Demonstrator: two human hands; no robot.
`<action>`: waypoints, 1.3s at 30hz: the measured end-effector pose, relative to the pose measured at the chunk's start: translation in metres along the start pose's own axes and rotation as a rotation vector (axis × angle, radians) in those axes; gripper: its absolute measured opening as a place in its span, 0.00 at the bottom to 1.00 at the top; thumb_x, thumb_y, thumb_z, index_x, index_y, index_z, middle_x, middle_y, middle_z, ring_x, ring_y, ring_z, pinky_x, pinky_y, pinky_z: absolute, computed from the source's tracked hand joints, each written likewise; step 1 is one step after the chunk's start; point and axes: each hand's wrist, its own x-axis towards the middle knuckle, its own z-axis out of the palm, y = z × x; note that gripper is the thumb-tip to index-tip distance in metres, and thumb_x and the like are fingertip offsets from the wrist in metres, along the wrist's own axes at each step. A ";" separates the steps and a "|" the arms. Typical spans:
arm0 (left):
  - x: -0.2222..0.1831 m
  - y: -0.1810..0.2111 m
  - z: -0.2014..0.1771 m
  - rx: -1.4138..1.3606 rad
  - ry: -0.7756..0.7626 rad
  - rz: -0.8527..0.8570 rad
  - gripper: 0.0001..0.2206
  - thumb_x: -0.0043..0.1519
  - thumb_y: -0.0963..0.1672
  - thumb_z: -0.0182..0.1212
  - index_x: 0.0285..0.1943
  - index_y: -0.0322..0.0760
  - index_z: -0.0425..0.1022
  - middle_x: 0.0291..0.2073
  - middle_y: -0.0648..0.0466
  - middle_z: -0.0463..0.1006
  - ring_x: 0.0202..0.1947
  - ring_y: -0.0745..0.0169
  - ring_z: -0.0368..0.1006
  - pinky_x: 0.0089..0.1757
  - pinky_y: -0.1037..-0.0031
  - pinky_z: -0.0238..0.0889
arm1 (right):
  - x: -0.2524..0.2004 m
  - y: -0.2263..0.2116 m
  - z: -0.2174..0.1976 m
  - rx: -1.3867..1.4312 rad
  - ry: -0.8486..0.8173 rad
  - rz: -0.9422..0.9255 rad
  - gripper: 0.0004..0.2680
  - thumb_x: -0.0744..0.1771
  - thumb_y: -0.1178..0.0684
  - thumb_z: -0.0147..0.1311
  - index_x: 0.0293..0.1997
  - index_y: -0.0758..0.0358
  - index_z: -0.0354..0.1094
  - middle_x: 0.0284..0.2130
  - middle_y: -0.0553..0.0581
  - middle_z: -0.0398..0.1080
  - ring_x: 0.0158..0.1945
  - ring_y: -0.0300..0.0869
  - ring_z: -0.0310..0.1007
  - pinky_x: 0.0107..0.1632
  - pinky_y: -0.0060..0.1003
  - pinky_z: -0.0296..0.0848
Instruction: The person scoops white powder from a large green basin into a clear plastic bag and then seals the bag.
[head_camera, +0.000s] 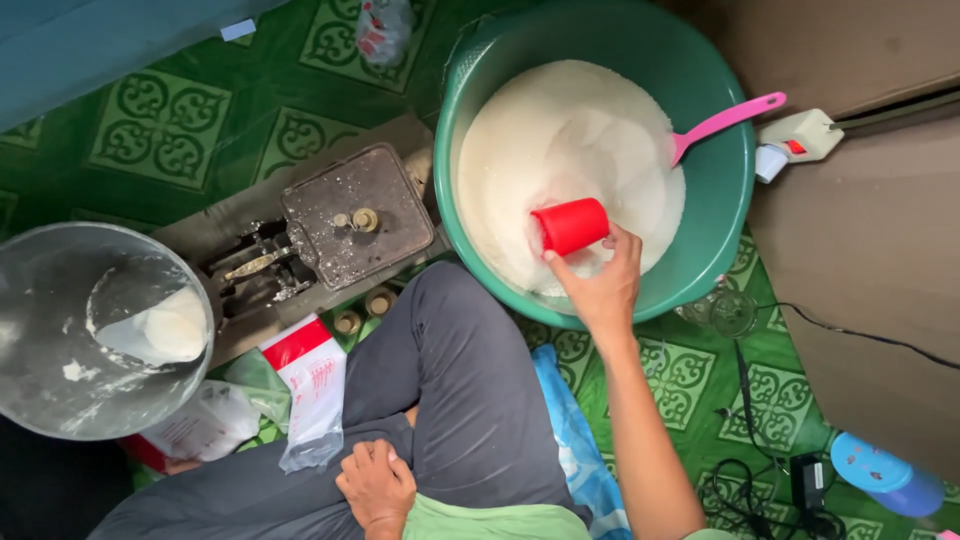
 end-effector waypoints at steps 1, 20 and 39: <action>0.000 0.000 0.000 0.002 0.001 -0.002 0.05 0.51 0.46 0.51 0.33 0.45 0.68 0.37 0.55 0.67 0.37 0.50 0.62 0.41 0.63 0.53 | 0.001 0.005 0.000 0.002 -0.002 -0.001 0.28 0.56 0.48 0.70 0.56 0.72 0.58 0.45 0.63 0.61 0.45 0.49 0.65 0.42 0.38 0.69; -0.002 -0.002 0.003 0.005 0.008 -0.004 0.06 0.52 0.46 0.51 0.34 0.46 0.68 0.38 0.55 0.66 0.37 0.51 0.61 0.41 0.63 0.54 | 0.010 0.004 -0.041 0.344 -0.135 0.144 0.26 0.58 0.52 0.65 0.56 0.81 0.59 0.47 0.68 0.65 0.50 0.47 0.68 0.52 0.38 0.71; 0.002 -0.014 0.003 -0.146 0.019 0.015 0.08 0.50 0.47 0.51 0.35 0.45 0.67 0.35 0.53 0.65 0.35 0.51 0.61 0.36 0.62 0.53 | -0.018 -0.171 -0.037 0.692 -0.397 0.000 0.22 0.60 0.63 0.58 0.59 0.76 0.56 0.47 0.65 0.65 0.49 0.45 0.67 0.57 0.35 0.67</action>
